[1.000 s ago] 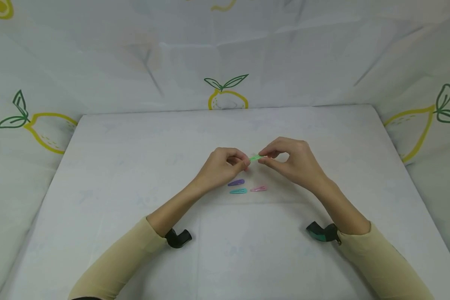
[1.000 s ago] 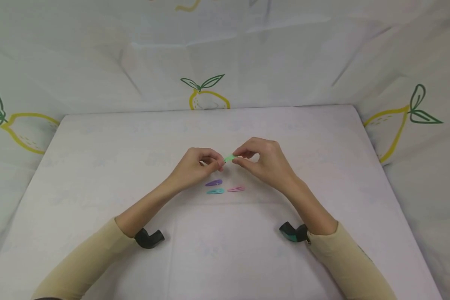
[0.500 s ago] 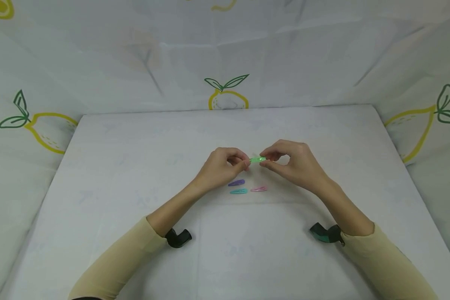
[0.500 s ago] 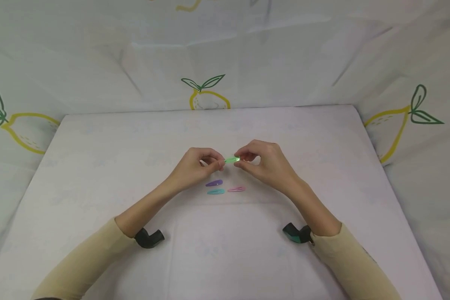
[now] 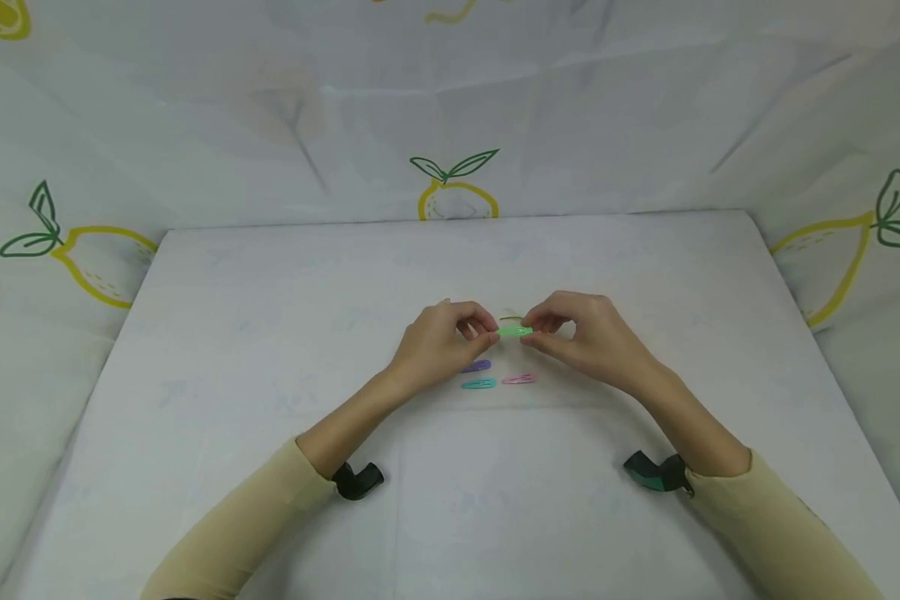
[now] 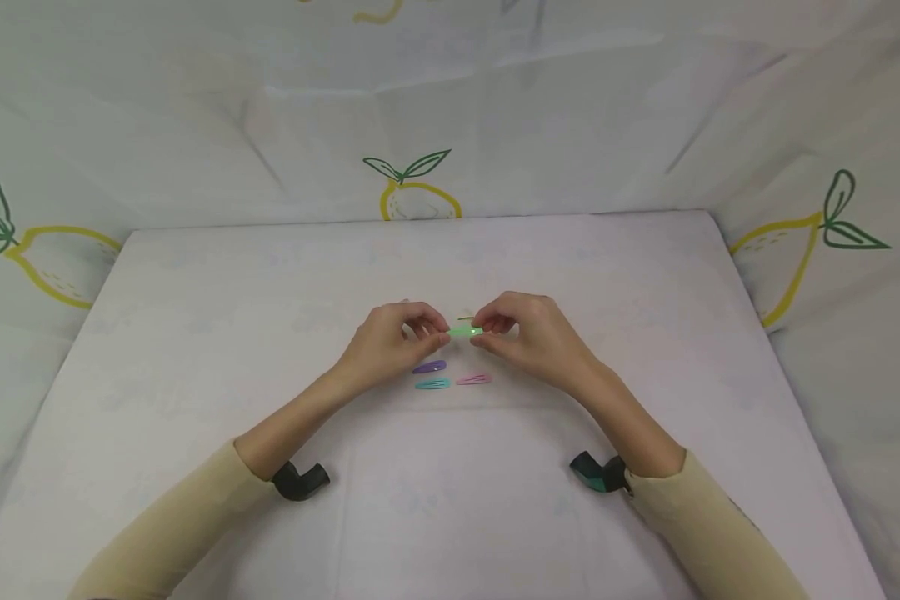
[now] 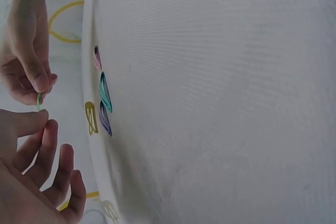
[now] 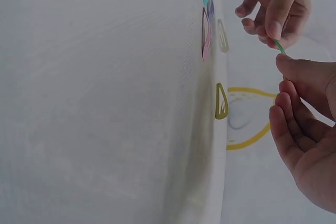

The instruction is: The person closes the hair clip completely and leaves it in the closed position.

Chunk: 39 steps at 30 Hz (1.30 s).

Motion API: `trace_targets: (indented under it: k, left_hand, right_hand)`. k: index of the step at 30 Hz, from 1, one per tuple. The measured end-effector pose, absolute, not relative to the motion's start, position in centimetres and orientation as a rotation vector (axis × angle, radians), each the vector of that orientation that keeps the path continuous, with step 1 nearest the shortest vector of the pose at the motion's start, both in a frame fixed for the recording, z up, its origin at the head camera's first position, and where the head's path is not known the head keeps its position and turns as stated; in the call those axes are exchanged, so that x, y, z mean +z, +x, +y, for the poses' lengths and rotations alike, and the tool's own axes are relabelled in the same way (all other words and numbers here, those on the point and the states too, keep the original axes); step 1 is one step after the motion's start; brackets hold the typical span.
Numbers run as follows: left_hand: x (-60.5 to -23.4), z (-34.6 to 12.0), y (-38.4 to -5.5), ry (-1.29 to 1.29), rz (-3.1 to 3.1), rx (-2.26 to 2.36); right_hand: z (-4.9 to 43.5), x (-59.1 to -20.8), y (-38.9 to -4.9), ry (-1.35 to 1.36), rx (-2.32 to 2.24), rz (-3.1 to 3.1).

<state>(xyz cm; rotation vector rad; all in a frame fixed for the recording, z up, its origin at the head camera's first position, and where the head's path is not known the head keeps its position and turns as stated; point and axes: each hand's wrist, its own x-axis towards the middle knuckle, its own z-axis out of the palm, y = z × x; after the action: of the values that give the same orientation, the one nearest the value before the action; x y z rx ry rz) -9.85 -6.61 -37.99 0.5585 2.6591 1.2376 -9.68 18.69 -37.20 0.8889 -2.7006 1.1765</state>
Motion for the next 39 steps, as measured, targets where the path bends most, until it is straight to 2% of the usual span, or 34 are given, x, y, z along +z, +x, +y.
trace_targets:
  k: [25,39]
  left_hand:
    - [-39.1,-5.6,-8.9,0.723,2.890,0.726]
    - [-38.9,-5.2,-8.7,0.698,2.825,0.590]
  right_hand:
    - [18.6,-37.8,-9.1,0.882,1.123,-2.982]
    - [18.2,-37.9,-9.3,0.875,1.081,-3.092]
